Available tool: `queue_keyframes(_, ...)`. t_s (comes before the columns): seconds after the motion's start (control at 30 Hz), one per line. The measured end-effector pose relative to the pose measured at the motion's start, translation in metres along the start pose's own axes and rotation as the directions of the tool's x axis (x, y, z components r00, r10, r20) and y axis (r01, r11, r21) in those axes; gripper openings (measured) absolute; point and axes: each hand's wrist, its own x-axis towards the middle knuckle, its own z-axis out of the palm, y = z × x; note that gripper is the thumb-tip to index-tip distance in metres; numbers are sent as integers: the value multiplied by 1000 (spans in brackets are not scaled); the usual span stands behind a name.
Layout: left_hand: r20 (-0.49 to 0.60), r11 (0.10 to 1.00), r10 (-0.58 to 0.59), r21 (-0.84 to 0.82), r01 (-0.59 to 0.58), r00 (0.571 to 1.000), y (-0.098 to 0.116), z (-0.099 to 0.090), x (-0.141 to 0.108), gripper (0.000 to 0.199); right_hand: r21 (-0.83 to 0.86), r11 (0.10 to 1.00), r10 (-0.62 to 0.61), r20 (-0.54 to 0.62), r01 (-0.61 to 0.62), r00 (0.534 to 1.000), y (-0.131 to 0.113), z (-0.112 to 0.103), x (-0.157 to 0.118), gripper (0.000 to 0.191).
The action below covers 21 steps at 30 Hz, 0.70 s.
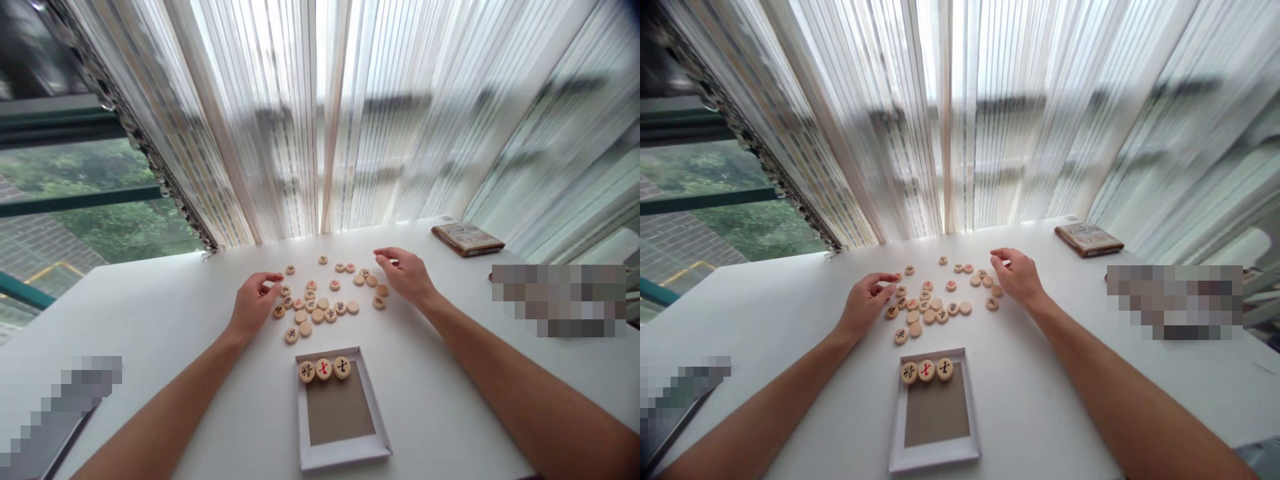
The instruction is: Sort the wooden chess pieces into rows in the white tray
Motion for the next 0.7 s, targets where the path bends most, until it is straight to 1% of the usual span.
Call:
queue_keyframes(0.1,3,1000,-4,7,4,1000,-1,0,-1,26,-28,1000,15,36,-14,999,7,2,3,32)
queue_keyframes(0.3,-4,1000,-20,8,20,1000,-5,1,0,26,-40,999,-15,112,19,994,11,10,0,33)
queue_keyframes(0.7,-27,999,-39,25,40,999,-5,1,-1,26,-60,997,-34,142,43,989,15,10,2,34)
